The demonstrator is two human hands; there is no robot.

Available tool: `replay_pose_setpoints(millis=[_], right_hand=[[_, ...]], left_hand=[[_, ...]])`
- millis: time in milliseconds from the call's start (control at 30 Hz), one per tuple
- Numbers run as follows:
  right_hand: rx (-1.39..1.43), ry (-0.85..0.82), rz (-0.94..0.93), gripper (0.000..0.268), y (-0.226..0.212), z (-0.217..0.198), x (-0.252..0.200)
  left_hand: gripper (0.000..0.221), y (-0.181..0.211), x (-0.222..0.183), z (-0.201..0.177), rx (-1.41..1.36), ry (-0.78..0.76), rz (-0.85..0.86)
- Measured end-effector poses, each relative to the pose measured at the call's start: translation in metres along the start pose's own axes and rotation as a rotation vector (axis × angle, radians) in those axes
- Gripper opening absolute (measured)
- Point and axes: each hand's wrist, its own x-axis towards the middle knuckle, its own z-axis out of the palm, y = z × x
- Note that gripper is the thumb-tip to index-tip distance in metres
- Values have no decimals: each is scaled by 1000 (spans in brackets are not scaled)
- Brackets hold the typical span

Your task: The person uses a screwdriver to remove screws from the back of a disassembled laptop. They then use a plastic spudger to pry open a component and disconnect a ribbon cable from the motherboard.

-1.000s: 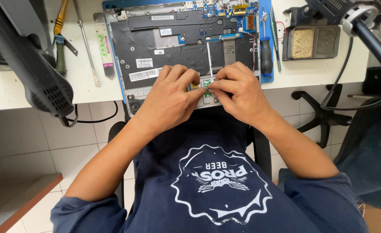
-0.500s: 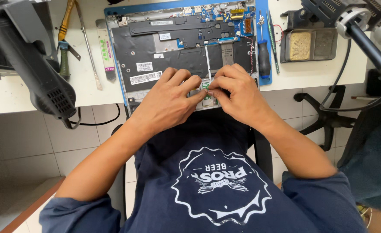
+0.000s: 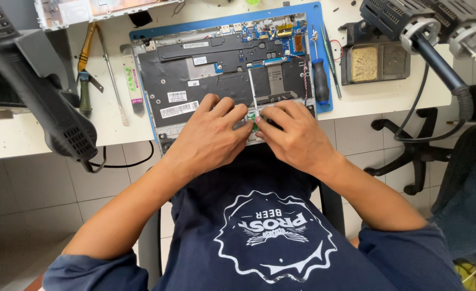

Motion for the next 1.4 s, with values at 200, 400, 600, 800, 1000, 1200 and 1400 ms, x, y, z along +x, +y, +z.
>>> replay_pose_setpoints(millis=[200,400,600,800,1000,1200,1400], right_hand=[[-111,-17,-66,23,-4,-8,8],[270,44,86,12,21,-12,26],[156,87,258,11,49,4,51],[44,47,349,16,34,16,60],[-72,73,275,15,27,21,62],[-103,88,213,14,31,22,60],[13,76,197,12,34,11,59]], left_hand=[[15,-2,0,-2,-33,40,-20],[12,-4,2,-8,-181,57,-85],[8,-11,2,17,-176,154,-206],[13,-12,5,23,-153,174,-246],[16,-17,2,23,-203,174,-248],[17,-17,3,24,-214,171,-269],[16,-16,4,22,-203,170,-267]])
